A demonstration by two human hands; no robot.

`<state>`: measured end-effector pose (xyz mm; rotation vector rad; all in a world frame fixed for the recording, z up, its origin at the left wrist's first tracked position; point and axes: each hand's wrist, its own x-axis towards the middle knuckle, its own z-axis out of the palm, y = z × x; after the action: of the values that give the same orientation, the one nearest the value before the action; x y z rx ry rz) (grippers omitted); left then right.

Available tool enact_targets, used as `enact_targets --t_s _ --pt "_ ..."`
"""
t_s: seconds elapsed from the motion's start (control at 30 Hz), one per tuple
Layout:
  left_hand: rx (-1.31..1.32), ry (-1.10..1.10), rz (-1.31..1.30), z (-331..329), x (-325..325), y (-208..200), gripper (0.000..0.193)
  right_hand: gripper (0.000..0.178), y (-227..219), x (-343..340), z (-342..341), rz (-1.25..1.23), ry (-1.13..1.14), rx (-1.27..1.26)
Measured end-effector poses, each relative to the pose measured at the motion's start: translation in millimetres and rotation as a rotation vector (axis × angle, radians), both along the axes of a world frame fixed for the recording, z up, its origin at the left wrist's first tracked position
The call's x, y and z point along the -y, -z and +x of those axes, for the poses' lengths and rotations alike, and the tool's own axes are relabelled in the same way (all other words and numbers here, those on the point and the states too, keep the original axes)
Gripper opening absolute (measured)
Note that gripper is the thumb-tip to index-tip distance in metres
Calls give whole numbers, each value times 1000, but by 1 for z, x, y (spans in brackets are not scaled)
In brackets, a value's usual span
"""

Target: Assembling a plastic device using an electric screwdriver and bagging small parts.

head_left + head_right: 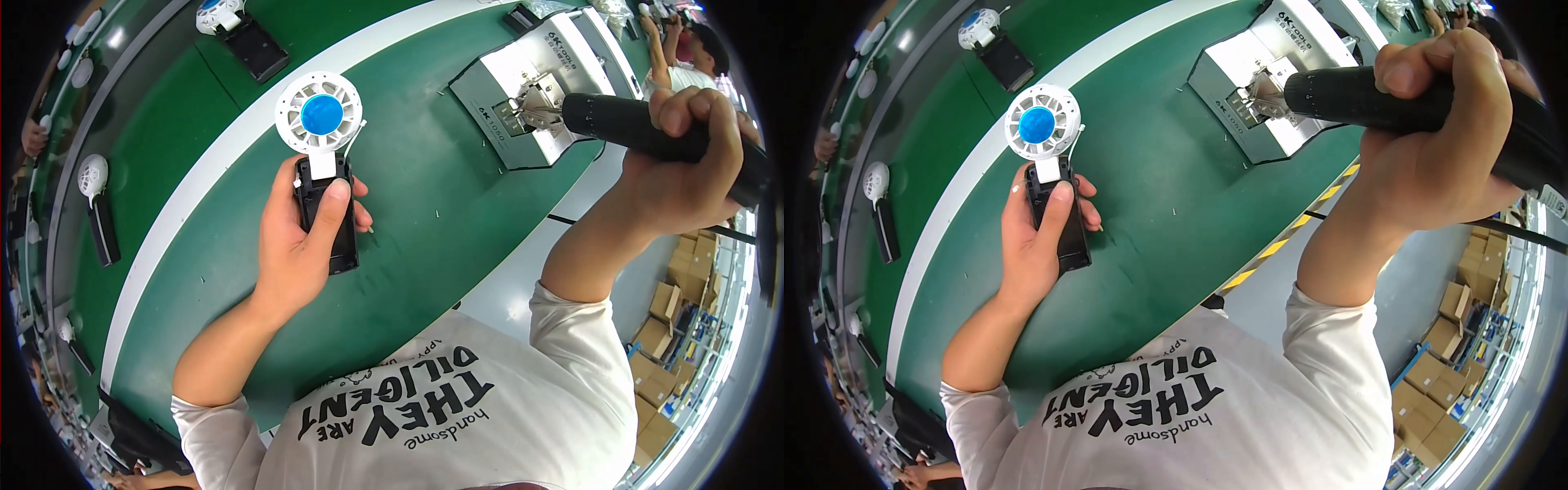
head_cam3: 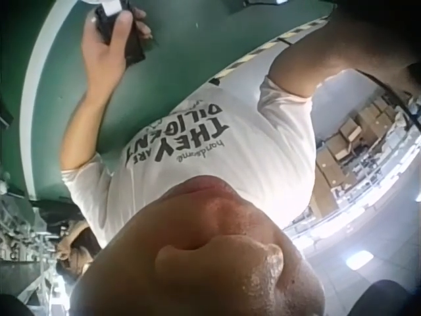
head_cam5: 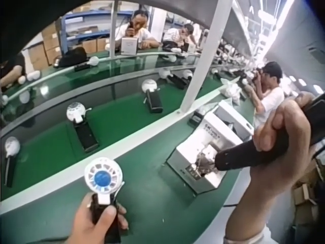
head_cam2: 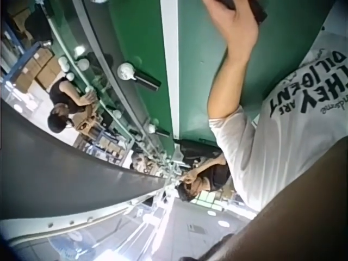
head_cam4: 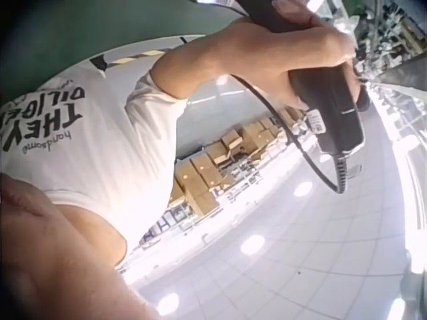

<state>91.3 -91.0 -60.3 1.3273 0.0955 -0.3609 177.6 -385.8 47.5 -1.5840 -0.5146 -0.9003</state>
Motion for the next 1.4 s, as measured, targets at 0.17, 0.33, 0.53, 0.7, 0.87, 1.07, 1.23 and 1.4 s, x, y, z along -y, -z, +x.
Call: enact_targets --t_s 0.17,0.33,0.53,0.7,0.87,1.07,1.23,1.4 --pt "-1 -10 13 -1 -2 -1 36 6 5 13 24 298 -187 -315" --pt "-118 -32 -167 3 15 5 39 7 12 -5 -5 701 -547 -326" --pt "-103 53 -98 28 26 16 35 30 10 -41 -24 350 -498 -328" --pt "-113 70 -42 28 30 18 33 31 19 -83 -24 485 -438 -347" --pt "-74 49 -53 11 15 13 32 23 18 -97 -36 248 -357 -330" --pt "-25 48 -14 0 7 9 30 20 19 -116 -48 360 -357 -191" --pt "65 83 104 -4 5 8 28 21 19 -133 -56 299 -343 -194" --pt "125 94 159 -9 4 7 26 17 22 -132 -66 366 -401 -299"
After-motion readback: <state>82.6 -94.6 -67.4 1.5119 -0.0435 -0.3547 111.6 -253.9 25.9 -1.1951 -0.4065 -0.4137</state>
